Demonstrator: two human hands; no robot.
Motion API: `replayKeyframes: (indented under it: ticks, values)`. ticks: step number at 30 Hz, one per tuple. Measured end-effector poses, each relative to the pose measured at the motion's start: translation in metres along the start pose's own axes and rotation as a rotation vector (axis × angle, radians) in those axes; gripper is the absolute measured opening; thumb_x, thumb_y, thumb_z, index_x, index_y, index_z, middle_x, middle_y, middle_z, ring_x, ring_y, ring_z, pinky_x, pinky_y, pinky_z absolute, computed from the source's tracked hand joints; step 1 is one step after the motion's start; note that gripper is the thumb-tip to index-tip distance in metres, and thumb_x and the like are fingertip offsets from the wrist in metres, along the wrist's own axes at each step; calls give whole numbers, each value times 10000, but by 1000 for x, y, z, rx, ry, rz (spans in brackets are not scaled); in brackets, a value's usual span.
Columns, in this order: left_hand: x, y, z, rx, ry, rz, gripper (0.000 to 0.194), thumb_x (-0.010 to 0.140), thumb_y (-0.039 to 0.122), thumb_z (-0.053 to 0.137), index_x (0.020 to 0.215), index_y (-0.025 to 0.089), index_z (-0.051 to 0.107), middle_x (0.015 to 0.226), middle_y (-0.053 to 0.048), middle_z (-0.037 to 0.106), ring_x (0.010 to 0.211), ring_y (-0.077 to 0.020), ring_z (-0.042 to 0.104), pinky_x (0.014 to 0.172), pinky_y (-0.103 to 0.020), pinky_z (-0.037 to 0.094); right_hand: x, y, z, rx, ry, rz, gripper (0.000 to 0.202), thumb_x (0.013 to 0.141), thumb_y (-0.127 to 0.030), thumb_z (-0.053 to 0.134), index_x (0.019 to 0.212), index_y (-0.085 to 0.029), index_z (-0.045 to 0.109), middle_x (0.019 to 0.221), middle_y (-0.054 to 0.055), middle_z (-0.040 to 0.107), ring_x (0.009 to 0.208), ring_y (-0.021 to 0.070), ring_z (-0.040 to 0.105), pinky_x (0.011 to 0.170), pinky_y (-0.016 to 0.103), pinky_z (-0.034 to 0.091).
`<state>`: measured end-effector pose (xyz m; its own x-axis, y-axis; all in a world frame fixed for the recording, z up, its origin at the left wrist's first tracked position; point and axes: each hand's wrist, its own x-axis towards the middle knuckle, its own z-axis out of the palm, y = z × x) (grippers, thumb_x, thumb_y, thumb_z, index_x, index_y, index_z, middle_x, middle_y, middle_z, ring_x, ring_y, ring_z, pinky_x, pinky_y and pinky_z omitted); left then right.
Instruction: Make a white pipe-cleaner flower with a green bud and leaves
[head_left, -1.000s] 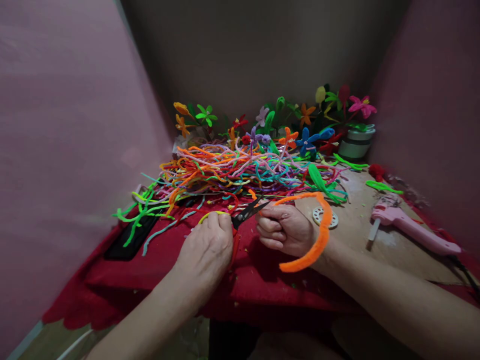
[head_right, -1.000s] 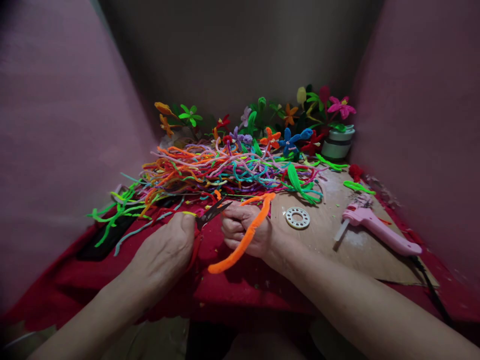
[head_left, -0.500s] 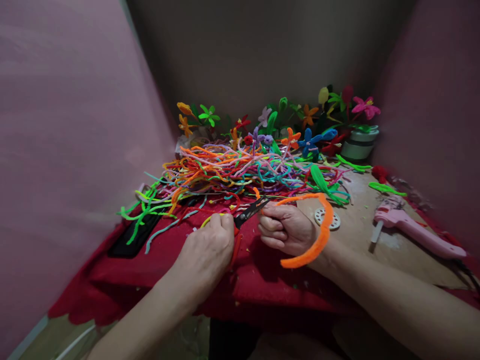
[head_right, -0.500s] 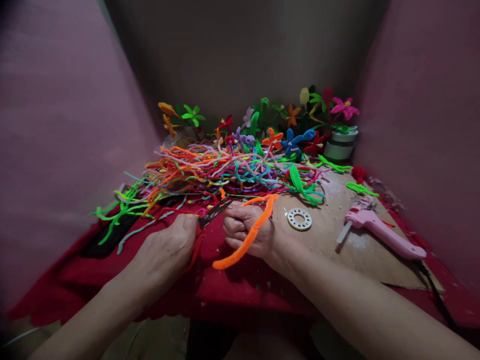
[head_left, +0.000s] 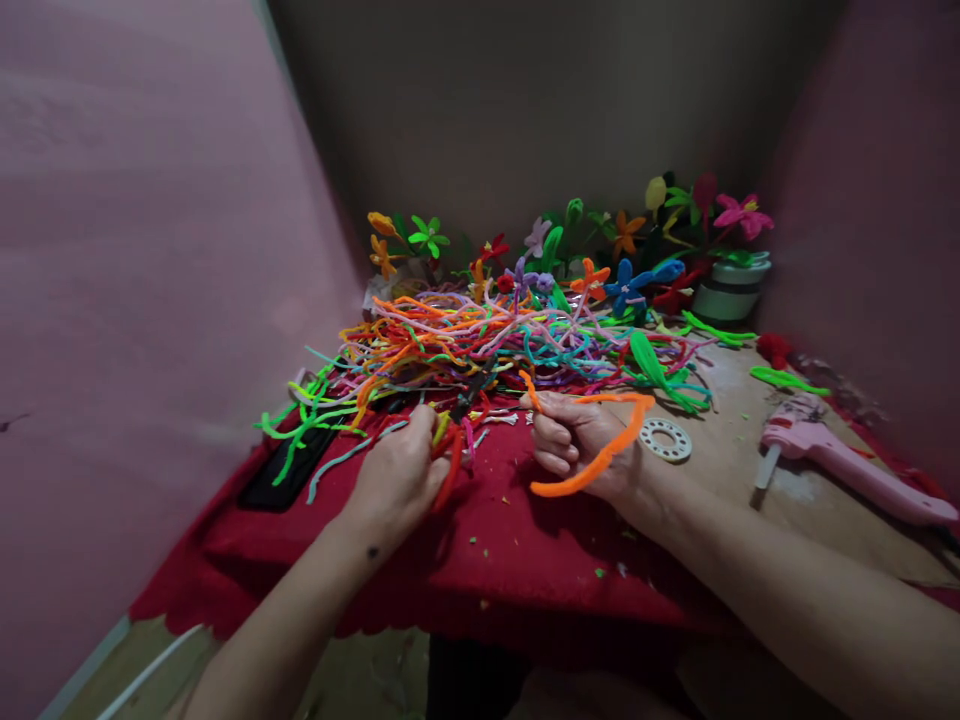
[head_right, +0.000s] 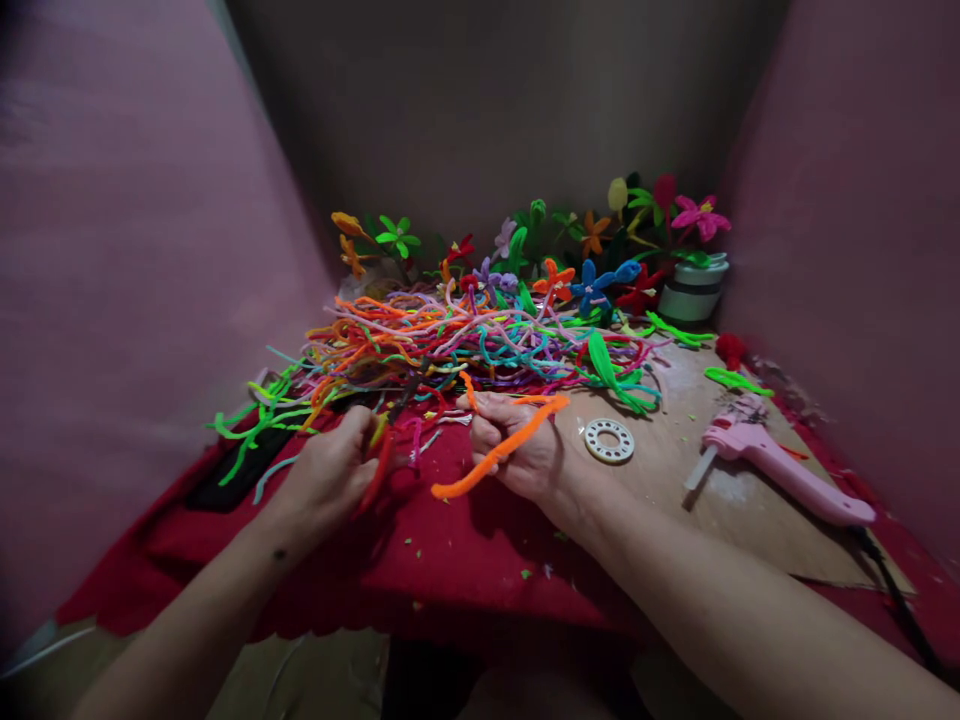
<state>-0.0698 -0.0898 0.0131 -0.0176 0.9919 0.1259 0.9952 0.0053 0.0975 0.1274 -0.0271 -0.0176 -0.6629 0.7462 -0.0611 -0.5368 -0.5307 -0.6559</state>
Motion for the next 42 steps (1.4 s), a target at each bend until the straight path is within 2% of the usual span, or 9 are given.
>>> replayKeyframes:
  ticks: [6, 11, 15, 20, 24, 28, 33, 37, 42]
  values:
    - [11, 20, 25, 145, 51, 15, 160, 765, 167, 415, 924, 184, 433, 766, -79, 648, 730, -247, 645, 568, -284, 392, 2, -2, -5, 21, 76, -3, 134, 823, -184, 494, 697, -146, 520, 375, -83, 360, 300, 51, 242, 312, 160, 249]
    - [44, 6, 20, 265, 192, 50, 207, 808, 134, 358, 992, 136, 451, 912, -137, 636, 769, -252, 643, 585, -292, 406, 1, -3, -4, -4, 87, 18, 171, 810, -187, 516, 649, -171, 461, 380, -87, 350, 310, 54, 245, 321, 165, 264]
    - [67, -7, 19, 250, 147, 127, 214, 836, 126, 320, 980, 118, 478, 920, -156, 627, 807, -236, 634, 618, -279, 402, 0, -4, -1, 0, 122, 15, 224, 807, -173, 514, 607, -184, 412, 386, -83, 342, 322, 54, 243, 332, 169, 273]
    - [62, -13, 15, 140, 111, 173, 118, 837, 234, 393, 898, 178, 478, 789, -75, 639, 701, -178, 617, 586, -241, 377, 1, -5, -1, 56, 123, 1, 215, 799, -130, 497, 604, -177, 421, 401, -70, 389, 326, 49, 277, 352, 173, 281]
    - [53, -18, 0, 20, 226, 81, 84, 779, 256, 463, 837, 197, 478, 706, -39, 610, 652, -184, 593, 577, -254, 367, 1, -5, 0, 85, 117, -11, 186, 767, -122, 526, 607, -173, 445, 432, -46, 450, 358, 61, 360, 387, 189, 324]
    - [44, -4, -8, -479, 361, -41, 159, 695, 283, 587, 765, 188, 481, 666, -13, 606, 600, -160, 577, 567, -255, 406, 1, -5, 2, 101, 131, 4, 158, 768, -128, 536, 625, -163, 477, 425, -42, 465, 360, 66, 376, 390, 197, 330]
    - [30, 45, -1, -1338, 98, -72, 368, 552, 289, 757, 806, 147, 532, 756, -27, 655, 594, -145, 609, 557, -263, 471, 0, -1, 6, 99, 28, 32, 143, 809, -122, 467, 681, -131, 530, 408, -45, 454, 342, 58, 354, 383, 186, 324]
    - [28, 70, 8, -1507, 181, -99, 348, 521, 221, 787, 740, 149, 527, 670, 30, 612, 554, -101, 582, 564, -232, 474, 0, 5, 4, 74, -33, 26, 130, 820, -161, 485, 707, -127, 538, 416, -48, 463, 340, 60, 360, 386, 191, 336]
    - [33, 69, 8, -1630, 223, -94, 293, 544, 184, 764, 718, 147, 532, 620, 50, 587, 517, -86, 580, 537, -205, 460, 3, 4, 2, 145, 6, -17, 205, 894, -228, 424, 750, -142, 542, 432, -45, 487, 342, 75, 392, 382, 199, 349]
